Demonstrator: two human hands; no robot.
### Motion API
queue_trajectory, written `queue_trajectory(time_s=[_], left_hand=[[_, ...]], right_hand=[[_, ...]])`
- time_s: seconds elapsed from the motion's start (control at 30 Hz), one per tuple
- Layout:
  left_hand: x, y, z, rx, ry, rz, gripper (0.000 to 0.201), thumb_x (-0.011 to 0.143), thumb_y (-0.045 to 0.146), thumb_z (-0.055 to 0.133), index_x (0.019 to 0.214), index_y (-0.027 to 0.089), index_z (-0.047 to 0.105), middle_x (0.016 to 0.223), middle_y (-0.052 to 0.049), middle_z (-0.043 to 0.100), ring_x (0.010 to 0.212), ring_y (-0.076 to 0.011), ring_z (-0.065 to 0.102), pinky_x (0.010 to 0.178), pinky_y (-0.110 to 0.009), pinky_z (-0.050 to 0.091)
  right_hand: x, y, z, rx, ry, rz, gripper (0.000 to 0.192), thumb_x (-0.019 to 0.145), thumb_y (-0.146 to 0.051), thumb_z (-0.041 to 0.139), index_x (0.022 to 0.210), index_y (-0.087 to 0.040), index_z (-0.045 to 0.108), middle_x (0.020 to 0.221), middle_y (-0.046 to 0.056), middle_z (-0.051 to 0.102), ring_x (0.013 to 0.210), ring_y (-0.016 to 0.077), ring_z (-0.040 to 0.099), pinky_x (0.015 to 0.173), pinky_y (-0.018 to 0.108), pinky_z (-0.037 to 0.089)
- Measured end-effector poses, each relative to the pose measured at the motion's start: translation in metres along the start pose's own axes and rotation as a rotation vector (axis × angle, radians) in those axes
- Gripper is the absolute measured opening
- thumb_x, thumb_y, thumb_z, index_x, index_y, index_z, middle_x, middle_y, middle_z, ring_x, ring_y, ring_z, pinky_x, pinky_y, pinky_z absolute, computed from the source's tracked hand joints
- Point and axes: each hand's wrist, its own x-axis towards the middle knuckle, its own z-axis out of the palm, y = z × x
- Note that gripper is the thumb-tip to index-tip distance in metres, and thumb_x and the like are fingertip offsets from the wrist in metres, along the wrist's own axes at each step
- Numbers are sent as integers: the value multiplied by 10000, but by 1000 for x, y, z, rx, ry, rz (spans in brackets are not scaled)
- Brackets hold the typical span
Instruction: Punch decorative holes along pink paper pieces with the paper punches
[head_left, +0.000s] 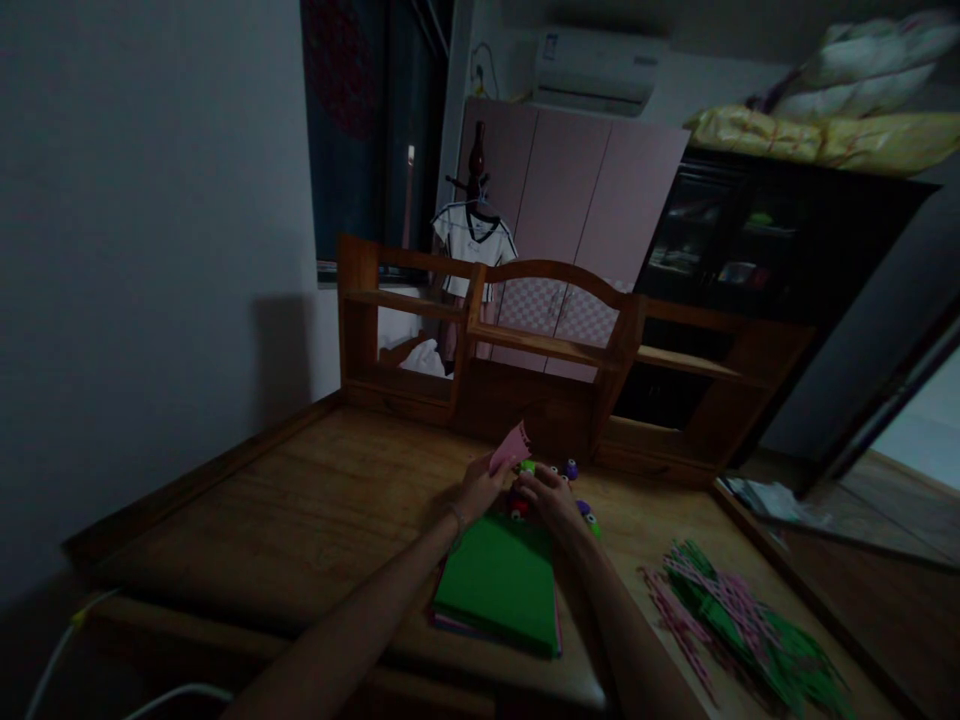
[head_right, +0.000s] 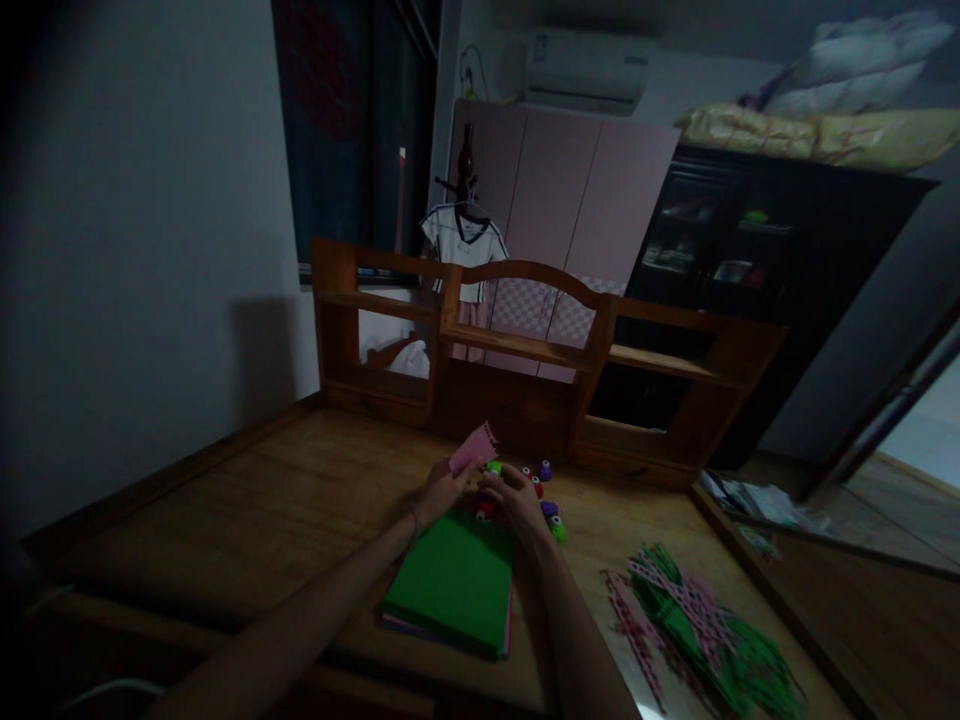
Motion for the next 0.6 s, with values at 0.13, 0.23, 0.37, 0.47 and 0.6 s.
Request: queue_trajectory(time_s=[0.13,0.23,0.37,0.47,0.6], left_hand=[[1,-4,2,18,-25,68,404,860,462,461,872,135,699,715,-58,670,756,-168,613,665,-223,430],[3,-6,3,33,-27,129,371,877,435,439,928,168,692,820,-52,687,802,-158,613,727,-225,430],[3,-7,3,50,-23,169,346,892,414,415,946,201,682,888,-40,689,837,-161,612,764,-235,427],[3,-6,2,46,-14,160,333,883,412,435,965,199,676,921,-44,690,882,-171,609,778,-239,430],[3,-4,2,22,-37,207,337,886,402,430,979,186,671,918,-44,688,839,-156,608,776,-235,436]], right_hand=[[-1,-1,1,0,-2,-7,293,672,-355,747,896,-192,651,862,25,652,776,152,624,720,266,497],[-1,-1,0,-12,19,-30,294,680,-359,742,904,-189,654,871,35,656,781,158,626,721,270,503],[1,0,0,-38,25,-54,303,666,-344,753,911,-192,660,863,32,652,771,154,622,722,273,509],[2,1,0,-53,32,-56,307,651,-352,760,897,-195,660,831,23,651,742,148,620,701,266,510],[2,2,0,-49,44,-45,331,637,-371,766,894,-195,654,831,22,654,733,147,623,683,262,509]])
